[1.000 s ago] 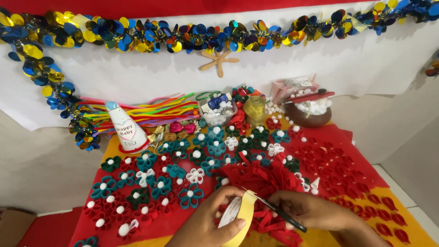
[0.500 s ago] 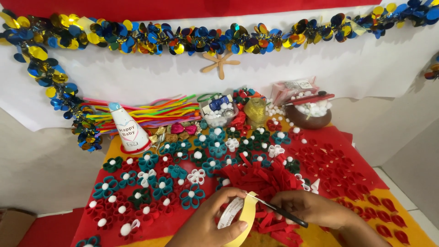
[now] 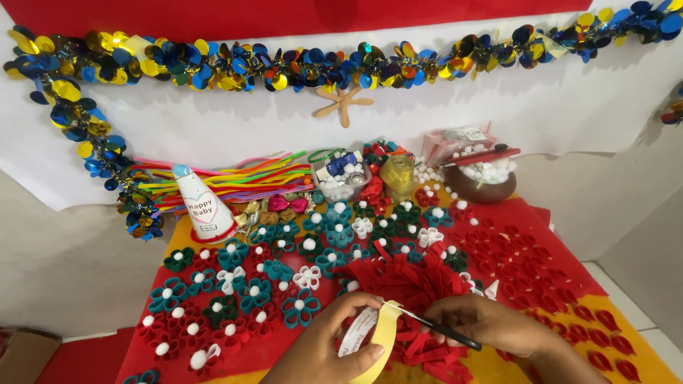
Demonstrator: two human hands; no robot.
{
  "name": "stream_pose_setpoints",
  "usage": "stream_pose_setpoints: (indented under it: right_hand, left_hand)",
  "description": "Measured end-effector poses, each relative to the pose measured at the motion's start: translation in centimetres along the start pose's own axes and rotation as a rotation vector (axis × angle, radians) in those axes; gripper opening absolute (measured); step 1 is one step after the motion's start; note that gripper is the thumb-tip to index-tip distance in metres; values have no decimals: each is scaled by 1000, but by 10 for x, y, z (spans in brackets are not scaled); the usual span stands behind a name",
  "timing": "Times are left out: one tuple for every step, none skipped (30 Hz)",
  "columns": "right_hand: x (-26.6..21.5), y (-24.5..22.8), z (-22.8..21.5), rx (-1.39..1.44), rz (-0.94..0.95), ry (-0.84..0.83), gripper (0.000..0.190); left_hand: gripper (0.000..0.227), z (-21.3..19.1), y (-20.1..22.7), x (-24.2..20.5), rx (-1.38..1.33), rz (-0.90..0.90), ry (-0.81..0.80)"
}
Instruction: Creating decorative flowers by cutting tape and assembling red fabric strips.
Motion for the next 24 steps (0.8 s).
stream_pose_setpoints:
  right_hand:
    - [0,1,0,1,0,0,30]
    - [1,2,-1,13,-4,-8,32]
    - [1,3,-1,25,-9,-16,33]
    - [0,1,0,26,-10,-16,33]
    - [-1,0,0,14,9,4,34]
    - [-2,-1,0,3,28,22,34]
    - [-1,3,-1,4,29,21,34]
    - [0,5,-2,26,-4,2,34]
    - [1,7,-2,48,-37,-18,35]
    - [1,7,-3,49,-37,-18,35]
    - [2,8,-3,41,-35,-24,35]
    - [2,9,-3,32,-33,-31,35]
    - [3,10,-4,33,-34,-30,35]
    - [3,12,-5,32,-41,-35,36]
    - [3,13,-5,31,-48,-41,38]
    - [3,13,-5,32,-48,-40,38]
    - [3,13,-6,27,-56,-39,37]
    - [3,14,-6,22,-64,-38,37]
    - [4,14,-6,23,-65,-38,37]
    - [4,15,-6,24,-61,-37,37]
    - [4,15,-6,25,-58,-36,37]
    - [3,14,-6,26,-58,-36,37]
    - [3,13,-6,8,-44,-22,37]
    - [3,13,-6,-9,-29,-9,37]
  left_hand:
    - [53,0,0,0,1,0,-1]
    - [53,0,-1,0,6,3,-1]
    - [53,-1,-1,0,11,7,-1]
    - [53,-1,-1,0,12,7,-1]
    - [52,-1,0,0,12,9,2]
    - [52,-1,0,0,11,10,5]
    - [52,-1,-1,0,11,9,4]
    - [52,-1,-2,0,12,17,3]
    - [52,-1,-3,0,12,26,1]
    - [52,-1,-4,0,13,26,1]
    - [52,-1,-4,0,15,32,4]
    - [52,0,-4,0,17,39,7]
    - [52,-1,-4,0,18,39,7]
    - [52,-1,-5,0,23,25,9]
    - [52,-1,-5,0,29,12,11]
    - [52,-1,-5,0,29,12,10]
    - [52,-1,-5,0,27,18,8]
    - [52,-1,-5,0,24,25,6]
    - [52,-1,-5,0,24,25,5]
    - [52,-1,-5,0,21,20,6]
    - [52,-1,-5,0,17,14,7]
    - [52,-1,-4,1,17,14,7]
    - [52,-1,-4,1,24,11,5]
    - [52,-1,-4,1,31,7,3]
Point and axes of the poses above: each hand's wrist, its own x-axis towards the middle knuckle, its own z-axis out of the palm, y = z × x, the point moved 3 cm from there along x, towards the middle knuckle, and after that the axes turned 8 degrees about y, right-handed, at the moved point
